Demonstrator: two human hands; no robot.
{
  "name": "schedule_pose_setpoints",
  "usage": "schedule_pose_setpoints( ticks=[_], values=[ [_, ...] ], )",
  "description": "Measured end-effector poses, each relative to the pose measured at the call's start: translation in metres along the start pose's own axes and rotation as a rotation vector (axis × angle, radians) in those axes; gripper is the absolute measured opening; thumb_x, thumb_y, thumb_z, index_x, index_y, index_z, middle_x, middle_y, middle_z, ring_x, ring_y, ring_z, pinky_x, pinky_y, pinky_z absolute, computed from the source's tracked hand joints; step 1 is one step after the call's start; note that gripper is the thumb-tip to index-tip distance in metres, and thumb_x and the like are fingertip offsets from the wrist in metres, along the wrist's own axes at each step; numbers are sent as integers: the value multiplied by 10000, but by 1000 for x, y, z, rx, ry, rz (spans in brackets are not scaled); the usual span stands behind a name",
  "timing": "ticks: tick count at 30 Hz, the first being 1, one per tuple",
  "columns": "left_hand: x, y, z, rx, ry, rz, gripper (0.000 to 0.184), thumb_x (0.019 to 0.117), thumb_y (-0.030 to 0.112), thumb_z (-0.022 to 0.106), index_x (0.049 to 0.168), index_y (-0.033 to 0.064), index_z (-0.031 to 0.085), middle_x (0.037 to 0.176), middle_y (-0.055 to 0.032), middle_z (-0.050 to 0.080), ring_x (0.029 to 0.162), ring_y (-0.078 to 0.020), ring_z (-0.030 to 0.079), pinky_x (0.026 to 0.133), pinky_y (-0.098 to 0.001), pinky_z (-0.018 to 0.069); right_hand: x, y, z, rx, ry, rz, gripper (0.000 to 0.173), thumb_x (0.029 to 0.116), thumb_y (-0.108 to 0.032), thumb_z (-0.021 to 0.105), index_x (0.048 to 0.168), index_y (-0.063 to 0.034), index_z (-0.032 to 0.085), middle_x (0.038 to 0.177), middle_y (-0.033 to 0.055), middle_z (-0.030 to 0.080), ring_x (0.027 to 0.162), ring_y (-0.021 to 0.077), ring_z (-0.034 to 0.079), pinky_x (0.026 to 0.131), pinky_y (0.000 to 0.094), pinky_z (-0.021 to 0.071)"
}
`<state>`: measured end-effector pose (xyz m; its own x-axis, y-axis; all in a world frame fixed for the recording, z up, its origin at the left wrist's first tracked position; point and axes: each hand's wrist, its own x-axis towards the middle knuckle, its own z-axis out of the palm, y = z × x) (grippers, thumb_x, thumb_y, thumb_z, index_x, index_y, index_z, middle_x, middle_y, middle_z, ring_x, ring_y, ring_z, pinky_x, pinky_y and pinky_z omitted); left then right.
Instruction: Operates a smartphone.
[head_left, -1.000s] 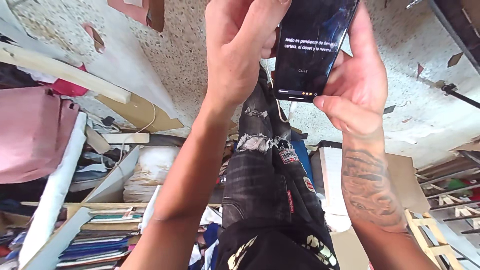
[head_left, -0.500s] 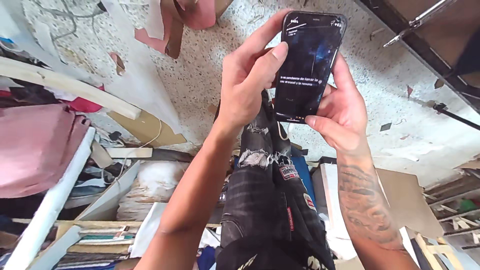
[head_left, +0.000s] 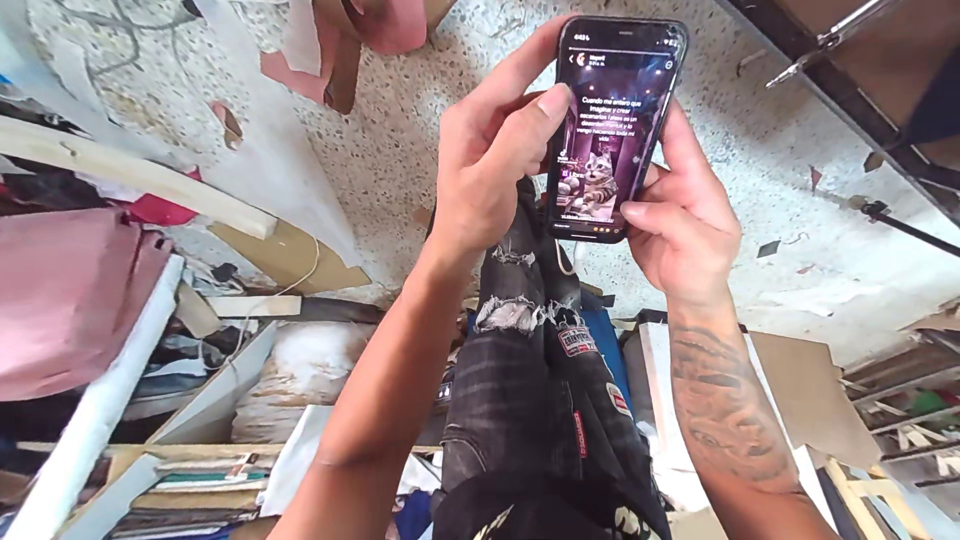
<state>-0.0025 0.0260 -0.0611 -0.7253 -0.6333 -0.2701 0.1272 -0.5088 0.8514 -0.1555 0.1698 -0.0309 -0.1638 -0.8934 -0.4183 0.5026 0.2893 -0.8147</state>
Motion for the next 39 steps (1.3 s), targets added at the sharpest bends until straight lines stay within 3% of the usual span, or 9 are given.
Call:
schedule_pose_setpoints(
  ticks=[5, 13, 16, 20, 27, 29, 33, 39],
  values=[
    [-1, 1, -1, -16, 18, 14, 438, 1054, 44, 345, 1449, -124, 432, 1035, -137, 724, 890, -196, 731, 812, -391, 636, -2, 0, -2, 52, -87, -15, 1031, 721, 113, 528, 1604, 24, 5, 1403, 204, 552, 1120, 275, 684, 862, 442, 640],
    [-4, 2, -1, -43, 26, 11, 431, 1054, 34, 333, 1440, -128, 435, 1023, -145, 723, 879, -203, 734, 800, -390, 640, -4, 1, -2, 36, -117, -25, 1101, 692, 200, 562, 1605, 26, -30, 1417, 223, 539, 1094, 307, 700, 823, 453, 657],
    [-4, 1, -2, -49, 21, 12, 437, 1057, 38, 337, 1450, -130, 429, 1015, -148, 717, 880, -203, 728, 821, -400, 633, -4, 1, -1, 55, -112, -18, 1085, 710, 174, 559, 1608, 19, -31, 1431, 221, 530, 1110, 302, 694, 841, 455, 653],
    [-5, 1, -2, -55, 20, 12, 447, 1054, 34, 343, 1460, -140, 408, 1038, -152, 714, 901, -205, 728, 826, -392, 634, -2, 0, 1, 77, -98, -7, 939, 840, 46, 544, 1608, 12, 4, 1420, 208, 542, 1155, 282, 665, 907, 451, 621],
    [-5, -1, -1, -57, 15, 13, 448, 1055, 35, 342, 1463, -141, 398, 1051, -155, 714, 916, -214, 731, 835, -400, 637, 0, -1, 5, 0, -35, -17, 707, 993, 51, 415, 1604, 25, 61, 1346, 202, 599, 1145, 270, 679, 934, 446, 614],
    [-4, 0, -1, -42, 22, 9, 445, 1056, 40, 349, 1461, -135, 411, 1028, -151, 714, 886, -206, 729, 813, -391, 637, 0, -1, 5, -11, -27, -13, 732, 966, 103, 415, 1605, 23, 67, 1341, 203, 607, 1137, 273, 685, 928, 447, 616],
    [-3, 0, -2, -39, 21, 16, 443, 1053, 44, 355, 1452, -135, 423, 1046, -151, 716, 895, -204, 730, 820, -391, 635, -1, 0, 0, 47, -92, -11, 1016, 736, 179, 534, 1596, 15, 17, 1399, 217, 550, 1129, 303, 684, 876, 467, 640],
    [-2, -1, -3, -44, 13, 8, 453, 1039, 24, 366, 1456, -152, 397, 1145, -185, 699, 942, -229, 733, 848, -417, 636, 2, -1, -1, 64, -104, -22, 934, 830, 116, 575, 1587, 30, 36, 1410, 228, 535, 1138, 311, 681, 887, 457, 641]
  ],
)
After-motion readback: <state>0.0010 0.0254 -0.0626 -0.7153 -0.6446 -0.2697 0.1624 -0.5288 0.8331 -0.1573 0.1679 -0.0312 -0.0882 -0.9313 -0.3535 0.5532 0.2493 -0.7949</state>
